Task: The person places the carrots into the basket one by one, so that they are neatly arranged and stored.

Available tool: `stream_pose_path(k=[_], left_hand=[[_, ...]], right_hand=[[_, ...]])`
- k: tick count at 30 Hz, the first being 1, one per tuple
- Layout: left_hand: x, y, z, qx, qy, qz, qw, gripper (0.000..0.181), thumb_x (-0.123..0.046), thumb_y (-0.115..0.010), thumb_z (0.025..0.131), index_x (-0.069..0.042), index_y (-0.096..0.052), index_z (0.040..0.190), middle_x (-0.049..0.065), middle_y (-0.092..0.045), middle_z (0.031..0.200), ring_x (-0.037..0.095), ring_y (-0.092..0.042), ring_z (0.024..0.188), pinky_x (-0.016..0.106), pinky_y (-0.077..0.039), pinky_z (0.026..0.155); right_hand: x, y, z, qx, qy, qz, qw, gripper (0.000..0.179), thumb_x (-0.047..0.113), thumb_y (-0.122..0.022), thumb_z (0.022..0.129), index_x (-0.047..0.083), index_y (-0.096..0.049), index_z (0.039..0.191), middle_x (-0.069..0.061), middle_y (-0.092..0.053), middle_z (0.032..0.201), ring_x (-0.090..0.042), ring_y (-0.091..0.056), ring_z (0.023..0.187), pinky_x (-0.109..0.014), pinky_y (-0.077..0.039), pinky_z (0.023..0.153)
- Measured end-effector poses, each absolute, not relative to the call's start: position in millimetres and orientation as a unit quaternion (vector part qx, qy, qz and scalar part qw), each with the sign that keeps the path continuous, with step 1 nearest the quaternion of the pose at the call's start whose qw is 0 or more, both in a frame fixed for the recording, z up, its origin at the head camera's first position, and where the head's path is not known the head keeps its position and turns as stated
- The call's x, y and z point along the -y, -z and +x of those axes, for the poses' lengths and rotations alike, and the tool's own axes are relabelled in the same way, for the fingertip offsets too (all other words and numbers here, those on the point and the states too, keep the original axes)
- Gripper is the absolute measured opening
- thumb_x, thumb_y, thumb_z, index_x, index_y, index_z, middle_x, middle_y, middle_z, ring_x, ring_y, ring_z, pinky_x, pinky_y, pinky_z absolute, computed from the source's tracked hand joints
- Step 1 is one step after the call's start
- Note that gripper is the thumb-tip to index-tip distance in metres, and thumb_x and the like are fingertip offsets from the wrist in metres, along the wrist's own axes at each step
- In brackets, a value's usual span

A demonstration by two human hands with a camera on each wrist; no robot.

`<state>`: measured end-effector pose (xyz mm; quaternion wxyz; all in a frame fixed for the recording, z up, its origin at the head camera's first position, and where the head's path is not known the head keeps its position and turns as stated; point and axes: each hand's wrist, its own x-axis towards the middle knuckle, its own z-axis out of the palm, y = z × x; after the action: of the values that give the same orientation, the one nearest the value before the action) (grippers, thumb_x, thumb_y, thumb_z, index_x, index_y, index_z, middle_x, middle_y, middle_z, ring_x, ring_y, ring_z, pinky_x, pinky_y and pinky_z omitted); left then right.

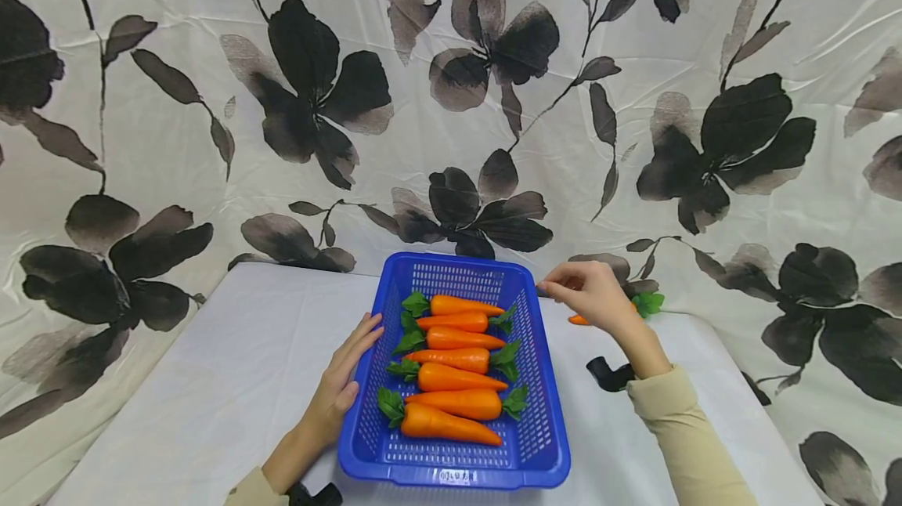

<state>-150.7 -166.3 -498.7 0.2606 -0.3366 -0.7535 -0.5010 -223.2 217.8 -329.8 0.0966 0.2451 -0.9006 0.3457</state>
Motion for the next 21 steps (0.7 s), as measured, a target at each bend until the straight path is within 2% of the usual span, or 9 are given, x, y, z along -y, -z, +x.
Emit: stream_pose_path(k=[2, 6, 9, 11, 13, 16, 19, 21], left_hand=[[167, 499, -151, 0.754, 0.501, -0.336, 0.26, 0.062, -0.039, -0.029, 0.103, 0.003, -0.041, 0.147, 0.024, -0.031, 0.156, 0.042, -0.018, 0.148, 0.03, -0.008, 0.12], [167, 499, -150, 0.755, 0.501, -0.335, 0.258, 0.062, -0.038, -0.029, 0.103, 0.002, -0.041, 0.148, 0.023, -0.031, 0.157, 0.042, -0.018, 0.148, 0.03, -0.008, 0.12], [167, 498, -150, 0.755, 0.502, -0.335, 0.256, 0.062, -0.039, -0.029, 0.103, 0.002, -0.041, 0.148, 0.023, -0.031, 0.157, 0.042, -0.018, 0.148, 0.03, -0.008, 0.12], [167, 498, -150, 0.755, 0.502, -0.336, 0.257, 0.062, -0.039, -0.029, 0.103, 0.003, -0.041, 0.148, 0.024, -0.031, 0.157, 0.042, -0.018, 0.148, 0.031, -0.008, 0.12], [167, 498, -150, 0.754, 0.501, -0.337, 0.258, 0.062, -0.039, -0.029, 0.103, 0.003, -0.041, 0.148, 0.024, -0.031, 0.156, 0.044, -0.018, 0.147, 0.032, -0.008, 0.12], [167, 497, -151, 0.754, 0.5, -0.338, 0.259, 0.061, -0.038, -0.029, 0.103, 0.003, -0.041, 0.147, 0.025, -0.031, 0.156, 0.045, -0.019, 0.146, 0.033, -0.008, 0.12], [167, 497, -151, 0.754, 0.5, -0.338, 0.26, 0.061, -0.038, -0.029, 0.103, 0.003, -0.041, 0.147, 0.025, -0.031, 0.156, 0.045, -0.019, 0.147, 0.033, -0.008, 0.12], [167, 498, -151, 0.753, 0.5, -0.338, 0.26, 0.061, -0.038, -0.029, 0.103, 0.003, -0.041, 0.147, 0.025, -0.031, 0.156, 0.045, -0.019, 0.146, 0.033, -0.008, 0.12]], right_hand=[[-233, 333, -230, 0.896, -0.362, 0.224, 0.125, 0.012, 0.014, -0.073, 0.091, 0.004, -0.076, 0.095, -0.008, -0.073, 0.087, -0.017, -0.067, 0.074, -0.021, -0.052, 0.067], [-263, 346, -243, 0.887, -0.387, 0.183, 0.174, 0.019, 0.013, -0.069, 0.093, 0.0, -0.073, 0.106, -0.015, -0.073, 0.102, -0.004, -0.065, 0.086, -0.011, -0.048, 0.077], [-283, 359, -250, 0.879, -0.404, 0.161, 0.193, 0.023, 0.011, -0.065, 0.096, -0.004, -0.069, 0.113, -0.02, -0.07, 0.108, 0.001, -0.062, 0.091, -0.009, -0.045, 0.083], [-293, 367, -253, 0.877, -0.412, 0.147, 0.197, 0.024, 0.008, -0.062, 0.097, -0.007, -0.066, 0.116, -0.023, -0.068, 0.112, -0.007, -0.063, 0.097, -0.018, -0.048, 0.09], [-301, 375, -255, 0.879, -0.415, 0.133, 0.195, 0.025, 0.003, -0.058, 0.098, -0.008, -0.063, 0.119, -0.026, -0.065, 0.117, -0.021, -0.063, 0.104, -0.032, -0.048, 0.098], [-313, 387, -258, 0.887, -0.416, 0.095, 0.175, 0.029, -0.002, -0.054, 0.097, -0.01, -0.059, 0.124, -0.029, -0.058, 0.126, -0.041, -0.055, 0.116, -0.055, -0.039, 0.105], [-325, 400, -263, 0.901, -0.406, 0.052, 0.139, 0.036, -0.005, -0.05, 0.095, -0.011, -0.053, 0.131, -0.033, -0.05, 0.135, -0.05, -0.045, 0.127, -0.063, -0.031, 0.107], [-336, 409, -265, 0.907, -0.401, 0.047, 0.121, 0.039, -0.003, -0.05, 0.095, -0.01, -0.053, 0.133, -0.034, -0.046, 0.14, -0.051, -0.039, 0.132, -0.063, -0.027, 0.11]])
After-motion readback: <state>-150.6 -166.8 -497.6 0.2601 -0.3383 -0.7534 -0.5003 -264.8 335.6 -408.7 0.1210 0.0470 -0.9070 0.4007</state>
